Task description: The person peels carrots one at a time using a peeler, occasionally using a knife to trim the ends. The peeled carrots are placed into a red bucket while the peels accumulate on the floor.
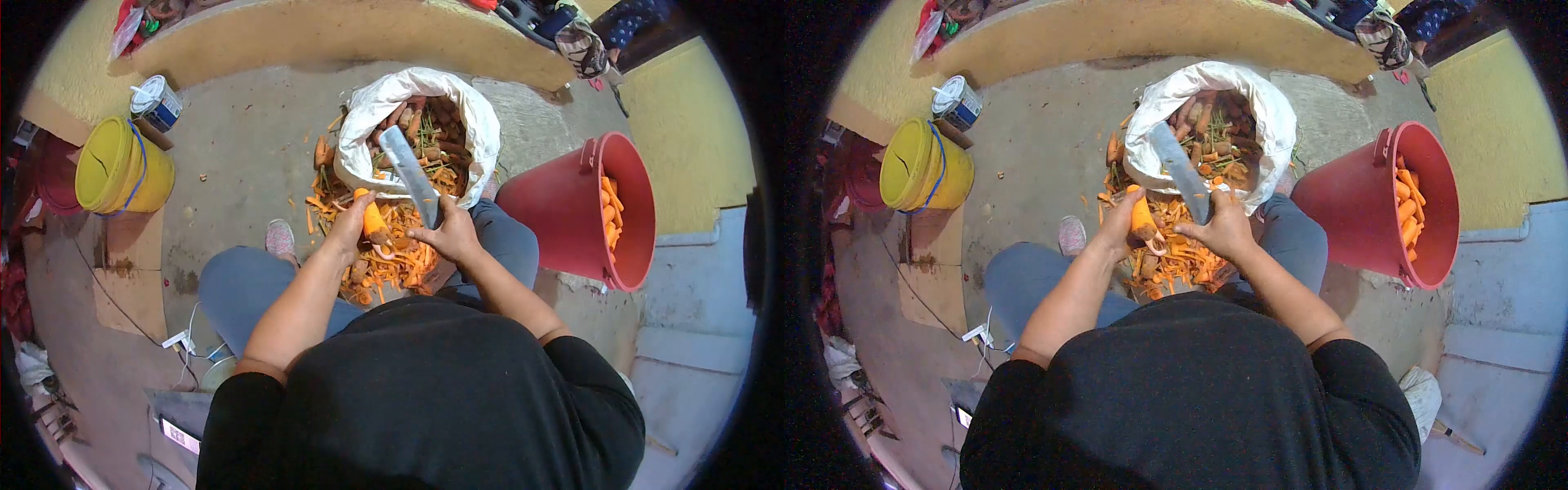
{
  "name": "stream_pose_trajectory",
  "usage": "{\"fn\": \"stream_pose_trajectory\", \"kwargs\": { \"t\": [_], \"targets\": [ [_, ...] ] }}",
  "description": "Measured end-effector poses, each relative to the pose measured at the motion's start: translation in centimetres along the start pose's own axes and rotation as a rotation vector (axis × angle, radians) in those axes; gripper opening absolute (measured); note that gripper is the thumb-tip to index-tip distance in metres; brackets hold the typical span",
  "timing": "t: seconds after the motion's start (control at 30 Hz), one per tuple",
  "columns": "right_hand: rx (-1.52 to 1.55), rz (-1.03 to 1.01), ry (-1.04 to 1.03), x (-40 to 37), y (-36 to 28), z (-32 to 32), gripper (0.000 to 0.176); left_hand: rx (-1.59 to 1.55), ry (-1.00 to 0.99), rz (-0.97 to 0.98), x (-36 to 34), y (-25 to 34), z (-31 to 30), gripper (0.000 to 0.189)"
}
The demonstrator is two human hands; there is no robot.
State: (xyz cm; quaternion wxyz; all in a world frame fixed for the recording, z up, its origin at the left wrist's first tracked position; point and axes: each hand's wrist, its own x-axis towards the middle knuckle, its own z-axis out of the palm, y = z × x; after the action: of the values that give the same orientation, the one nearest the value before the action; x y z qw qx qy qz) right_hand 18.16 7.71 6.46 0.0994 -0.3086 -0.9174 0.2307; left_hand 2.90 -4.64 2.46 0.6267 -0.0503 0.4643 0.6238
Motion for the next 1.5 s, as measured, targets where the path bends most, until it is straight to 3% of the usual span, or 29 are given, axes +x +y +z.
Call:
{"fn": "stream_pose_trajectory", "kwargs": {
  "t": [0.17,0.2,0.3,0.4,0.5,0.7,0.83,0.9,1.03,1.13,1.23,1.27,1.37,1.4,1.5],
  "targets": [
    [0.009,-0.085,-0.189,0.1,-4.7,-1.7,0.081,-0.142,-0.106,0.005,1.4,-1.2,0.6,0.035],
    [-0.003,-0.160,-0.125,0.1,-4.7,-1.2,0.079,-0.156,-0.112,-0.006,1.2,-1.2,0.8,0.035],
    [-0.082,-0.121,-0.097,0.3,-4.9,-0.5,0.078,-0.029,-0.109,0.054,0.6,-0.8,1.1,0.037],
    [-0.108,-0.083,-0.076,0.6,-5.2,-0.8,0.077,0.012,-0.125,-0.043,1.6,-1.0,0.2,0.037],
    [-0.154,-0.100,-0.053,0.8,-4.9,-0.6,0.076,-0.087,-0.198,-0.019,2.2,-1.3,0.2,0.035],
    [-0.211,-0.204,-0.036,0.7,-4.3,0.3,0.070,-0.128,-0.054,0.014,3.2,-2.2,0.7,0.039],
    [-0.131,-0.145,-0.099,0.2,-3.4,1.7,0.066,-0.145,-0.038,-0.123,2.2,-1.8,1.0,0.039],
    [-0.138,-0.170,-0.102,0.1,-2.9,2.3,0.064,-0.084,0.110,-0.176,0.5,-1.1,2.6,0.040],
    [-0.166,-0.257,0.023,-0.4,-3.8,1.0,0.070,-0.205,-0.002,-0.055,0.8,-1.4,2.9,0.033],
    [-0.124,-0.137,-0.079,-0.1,-3.7,0.4,0.071,-0.114,-0.044,-0.149,1.0,-1.5,2.5,0.039],
    [0.091,-0.088,-0.107,1.0,-2.0,-0.7,0.070,0.169,-0.085,-0.104,-0.5,-0.6,2.7,0.058],
    [0.098,-0.081,-0.127,1.4,-1.0,-0.7,0.071,0.197,-0.121,-0.126,-0.1,-0.5,2.0,0.055],
    [0.255,0.004,-0.182,2.0,-0.3,-2.3,0.067,0.418,-0.339,0.272,0.1,-1.4,1.1,0.053],
    [0.426,0.009,-0.212,2.1,0.2,-2.0,0.064,0.342,-0.333,0.293,0.3,-1.2,0.7,0.062],
    [0.317,-0.076,-0.338,1.9,0.6,-1.8,0.065,0.741,-0.211,0.516,0.9,-1.0,-0.1,0.063]
  ]
}}
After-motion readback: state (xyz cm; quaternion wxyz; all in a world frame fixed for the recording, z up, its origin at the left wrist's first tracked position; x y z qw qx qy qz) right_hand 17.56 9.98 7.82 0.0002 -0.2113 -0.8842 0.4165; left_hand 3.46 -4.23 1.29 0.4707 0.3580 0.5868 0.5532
